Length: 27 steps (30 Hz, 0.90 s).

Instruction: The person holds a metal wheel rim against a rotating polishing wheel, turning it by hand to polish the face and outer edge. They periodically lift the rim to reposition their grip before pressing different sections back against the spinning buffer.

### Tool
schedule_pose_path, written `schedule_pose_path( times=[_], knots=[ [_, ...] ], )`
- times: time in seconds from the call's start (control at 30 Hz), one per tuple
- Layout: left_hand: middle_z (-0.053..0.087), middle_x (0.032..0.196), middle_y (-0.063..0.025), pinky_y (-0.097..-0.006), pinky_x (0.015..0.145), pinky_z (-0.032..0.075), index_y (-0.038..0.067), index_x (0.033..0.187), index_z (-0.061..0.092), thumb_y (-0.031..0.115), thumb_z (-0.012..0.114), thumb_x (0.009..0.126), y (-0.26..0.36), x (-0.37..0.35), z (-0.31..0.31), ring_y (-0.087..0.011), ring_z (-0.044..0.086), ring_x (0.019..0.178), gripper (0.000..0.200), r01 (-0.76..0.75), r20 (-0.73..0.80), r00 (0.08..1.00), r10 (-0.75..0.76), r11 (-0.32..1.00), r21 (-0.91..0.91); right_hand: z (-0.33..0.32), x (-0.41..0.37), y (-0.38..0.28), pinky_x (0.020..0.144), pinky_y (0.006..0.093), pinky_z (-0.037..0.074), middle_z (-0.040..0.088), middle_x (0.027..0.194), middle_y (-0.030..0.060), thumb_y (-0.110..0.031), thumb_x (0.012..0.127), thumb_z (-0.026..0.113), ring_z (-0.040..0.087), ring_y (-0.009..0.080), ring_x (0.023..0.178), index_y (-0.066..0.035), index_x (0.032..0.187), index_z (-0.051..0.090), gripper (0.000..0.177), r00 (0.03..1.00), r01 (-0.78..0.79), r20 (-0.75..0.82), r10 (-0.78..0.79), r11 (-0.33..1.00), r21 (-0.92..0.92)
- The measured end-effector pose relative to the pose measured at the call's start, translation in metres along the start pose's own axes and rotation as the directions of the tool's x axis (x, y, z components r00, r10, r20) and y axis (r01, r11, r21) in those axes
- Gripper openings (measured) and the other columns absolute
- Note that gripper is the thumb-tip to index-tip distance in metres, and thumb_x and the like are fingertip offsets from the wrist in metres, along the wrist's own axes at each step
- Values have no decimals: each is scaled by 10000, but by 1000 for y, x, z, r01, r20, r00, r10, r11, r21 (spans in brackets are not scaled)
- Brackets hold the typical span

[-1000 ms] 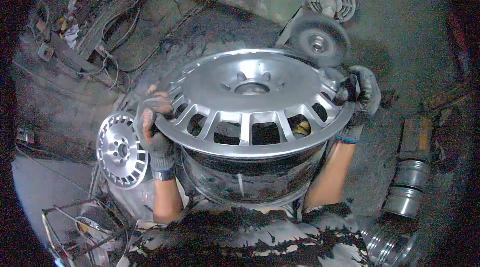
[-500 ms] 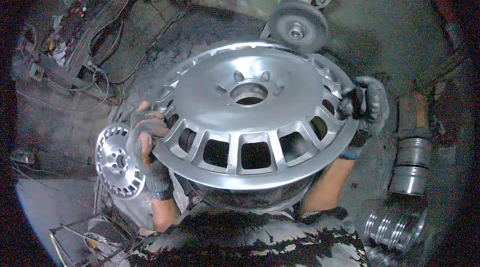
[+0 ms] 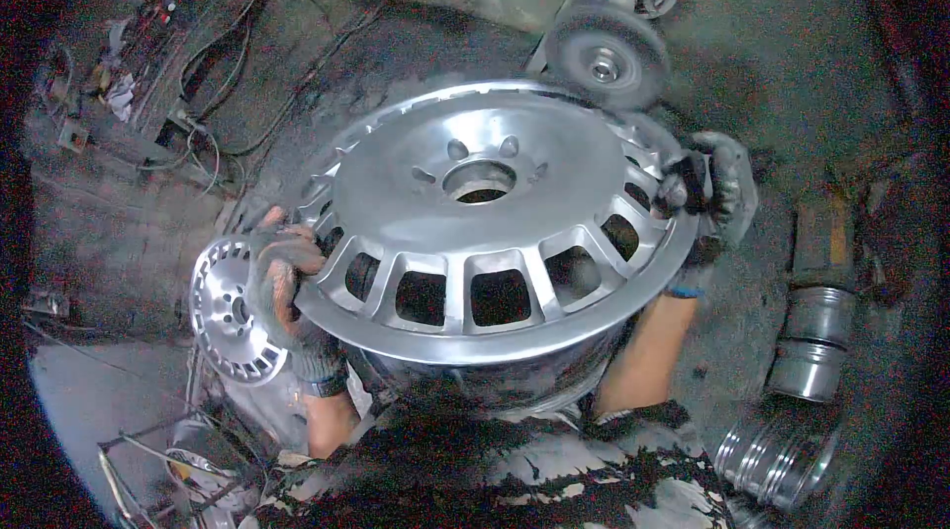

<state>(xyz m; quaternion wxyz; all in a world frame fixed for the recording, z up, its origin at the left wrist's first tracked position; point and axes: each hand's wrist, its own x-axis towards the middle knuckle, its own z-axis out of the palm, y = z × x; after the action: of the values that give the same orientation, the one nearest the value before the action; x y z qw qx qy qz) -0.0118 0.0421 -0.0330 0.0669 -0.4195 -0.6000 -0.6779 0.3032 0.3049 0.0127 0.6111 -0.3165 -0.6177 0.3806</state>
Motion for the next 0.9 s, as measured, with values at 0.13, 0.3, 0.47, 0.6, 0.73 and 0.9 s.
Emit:
schedule_pose_path(
  times=[0.13, 0.3, 0.47, 0.6, 0.73, 0.9],
  knots=[
    [659, 796, -123, -563, 1073, 452, -2, 782, 684, 246, 565, 948, -4, -7, 0, -310, 643, 886, 321, 42, -34, 999, -40, 997, 63, 18, 1, 0, 580, 269, 503, 689, 877, 70, -202, 1061, 545, 626, 125, 658, 30, 1065, 681, 269, 998, 45, 45, -45, 999, -4],
    [668, 855, -141, -519, 1090, 437, -20, 818, 713, 277, 587, 941, -10, -14, -3, -323, 638, 967, 345, 161, -85, 984, -159, 987, 18, 10, 27, 51, 612, 280, 528, 668, 857, 40, -116, 985, 641, 638, 139, 704, 21, 1114, 672, 191, 981, 166, 101, -165, 986, 5],
    [665, 898, -144, -482, 1076, 420, -16, 822, 724, 334, 607, 944, -5, -12, -8, -317, 614, 1061, 389, 171, -56, 984, -171, 985, -11, 10, 49, 92, 670, 259, 527, 654, 842, 17, -55, 916, 654, 633, 111, 742, -1, 1124, 672, 216, 981, 92, 175, -80, 994, -63],
    [696, 933, -145, -456, 1070, 453, -49, 875, 707, 283, 544, 942, -21, -18, -5, -292, 643, 999, 376, 109, -55, 992, -111, 994, -32, 7, 41, 65, 646, 252, 504, 667, 822, 17, -64, 905, 669, 631, 103, 733, -21, 1114, 673, 213, 985, -106, 142, 100, 994, 35],
    [705, 880, -136, -482, 1098, 449, -58, 857, 687, 259, 501, 925, -26, -7, -10, -282, 653, 911, 373, 5, -27, 1000, -5, 999, 35, 1, 26, 29, 632, 271, 511, 663, 803, 30, -96, 924, 672, 644, 125, 714, -31, 1079, 686, 169, 990, -107, 90, 112, 993, -55],
    [705, 919, -169, -465, 1082, 444, -58, 844, 712, 322, 579, 944, -83, 0, -19, -298, 655, 1018, 415, 126, 13, 991, -130, 924, -362, -4, -7, -2, 624, 320, 536, 666, 816, 79, -240, 974, 700, 656, 183, 703, -14, 1036, 696, 234, 998, 45, 41, -42, 996, -71]
  ],
)
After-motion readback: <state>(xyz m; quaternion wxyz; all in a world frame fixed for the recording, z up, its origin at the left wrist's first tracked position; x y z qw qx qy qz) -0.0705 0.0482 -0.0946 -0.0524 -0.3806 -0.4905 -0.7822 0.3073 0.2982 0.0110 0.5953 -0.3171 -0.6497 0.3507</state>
